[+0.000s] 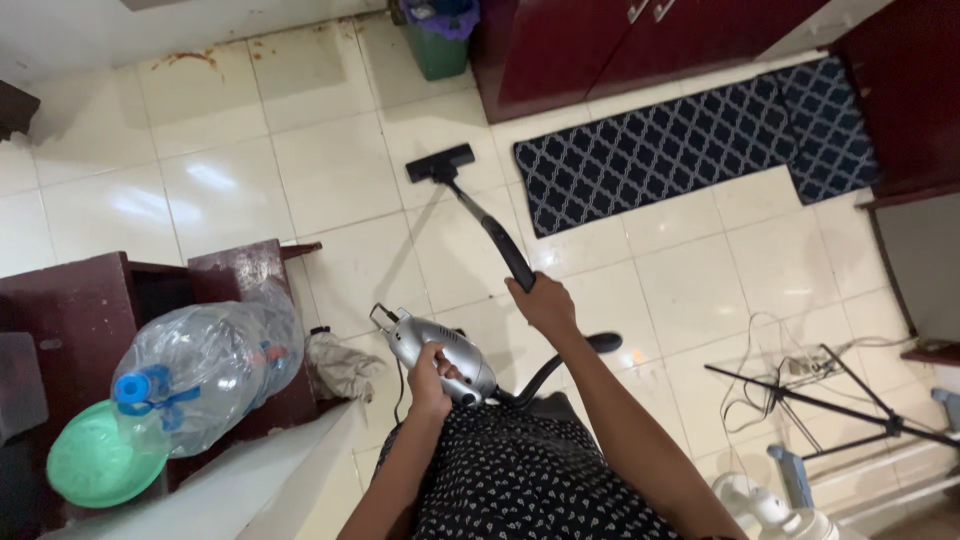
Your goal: The person uses a handheld vacuum cleaner to clean a tiled floor in a bathroom. They move the vacuum head back and forth across the floor, focusing on a specific area near a sink and a patterned mat.
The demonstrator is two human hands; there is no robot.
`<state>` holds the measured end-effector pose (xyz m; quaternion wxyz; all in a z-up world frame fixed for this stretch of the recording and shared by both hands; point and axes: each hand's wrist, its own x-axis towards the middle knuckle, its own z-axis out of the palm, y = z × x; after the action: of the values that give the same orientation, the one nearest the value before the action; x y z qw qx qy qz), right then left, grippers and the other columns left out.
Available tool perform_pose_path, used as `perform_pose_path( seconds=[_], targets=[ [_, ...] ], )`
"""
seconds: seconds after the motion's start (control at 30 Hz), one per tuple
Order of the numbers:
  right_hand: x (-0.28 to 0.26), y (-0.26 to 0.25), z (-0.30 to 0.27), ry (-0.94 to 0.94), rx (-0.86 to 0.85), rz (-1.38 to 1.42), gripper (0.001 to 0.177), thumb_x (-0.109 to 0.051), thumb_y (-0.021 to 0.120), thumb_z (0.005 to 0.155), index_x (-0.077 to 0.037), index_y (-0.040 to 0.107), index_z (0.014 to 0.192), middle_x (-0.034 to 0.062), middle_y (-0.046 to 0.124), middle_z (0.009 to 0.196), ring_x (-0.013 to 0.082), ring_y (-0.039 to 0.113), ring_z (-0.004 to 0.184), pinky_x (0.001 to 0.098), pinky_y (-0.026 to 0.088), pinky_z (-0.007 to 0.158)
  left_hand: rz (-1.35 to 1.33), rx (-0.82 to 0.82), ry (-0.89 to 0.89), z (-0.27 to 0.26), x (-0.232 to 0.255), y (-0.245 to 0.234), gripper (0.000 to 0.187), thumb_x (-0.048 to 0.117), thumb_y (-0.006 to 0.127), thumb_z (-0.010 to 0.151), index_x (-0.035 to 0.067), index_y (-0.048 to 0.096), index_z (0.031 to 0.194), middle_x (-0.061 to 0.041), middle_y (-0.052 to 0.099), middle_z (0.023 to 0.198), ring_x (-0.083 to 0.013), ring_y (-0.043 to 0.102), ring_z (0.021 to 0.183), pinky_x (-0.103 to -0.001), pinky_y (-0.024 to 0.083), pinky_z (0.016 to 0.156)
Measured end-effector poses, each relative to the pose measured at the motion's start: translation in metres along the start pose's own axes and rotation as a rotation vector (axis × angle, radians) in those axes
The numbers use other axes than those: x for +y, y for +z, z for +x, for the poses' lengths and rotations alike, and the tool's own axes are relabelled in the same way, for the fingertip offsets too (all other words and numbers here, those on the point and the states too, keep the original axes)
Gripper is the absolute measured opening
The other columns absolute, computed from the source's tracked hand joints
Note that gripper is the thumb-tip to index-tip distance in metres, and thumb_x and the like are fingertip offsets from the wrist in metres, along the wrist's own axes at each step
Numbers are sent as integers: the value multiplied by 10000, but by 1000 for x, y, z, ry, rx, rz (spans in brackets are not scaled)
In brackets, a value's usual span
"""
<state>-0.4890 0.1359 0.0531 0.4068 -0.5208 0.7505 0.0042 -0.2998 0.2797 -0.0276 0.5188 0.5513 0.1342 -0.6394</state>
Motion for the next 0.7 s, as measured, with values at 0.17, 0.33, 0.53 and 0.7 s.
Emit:
perform_pose_path(
  seconds=[0.17, 0.33, 0.53, 0.7],
  targets=[
    [19, -28, -9, 13, -73, 6, 525, -576, 637, 873, -71, 701, 998, 88, 726, 685, 208, 722, 575, 356, 591, 624, 102, 97, -18, -4, -20, 31, 271, 204, 703, 809, 85, 495, 683, -24, 377, 535, -191, 439, 493, -382, 443, 526],
    [64, -73, -34, 15, -142, -47, 520, -567, 648, 873, -69, 718, 1004, 82, 721, 673, 202, 728, 580, 345, 594, 614, 101, 98, 39, -22, -66, 57, 258, 203, 710, 811, 81, 516, 691, -29, 411, 536, -194, 447, 480, -374, 425, 509],
    [116, -132, -43, -11, -243, -118, 520, -578, 663, 861, -73, 716, 970, 80, 719, 653, 195, 730, 555, 331, 600, 593, 14, 114, 75, -31, -106, 87, 254, 214, 708, 819, 92, 510, 716, -21, 401, 551, -187, 449, 509, -370, 449, 527],
    [148, -147, -34, -105, -168, -147, 516, -570, 657, 858, -64, 711, 937, 116, 713, 676, 266, 737, 630, 391, 595, 649, -13, 131, 55, -39, -130, 111, 279, 220, 720, 809, 106, 476, 734, -13, 390, 574, -184, 437, 526, -380, 434, 530]
  ],
)
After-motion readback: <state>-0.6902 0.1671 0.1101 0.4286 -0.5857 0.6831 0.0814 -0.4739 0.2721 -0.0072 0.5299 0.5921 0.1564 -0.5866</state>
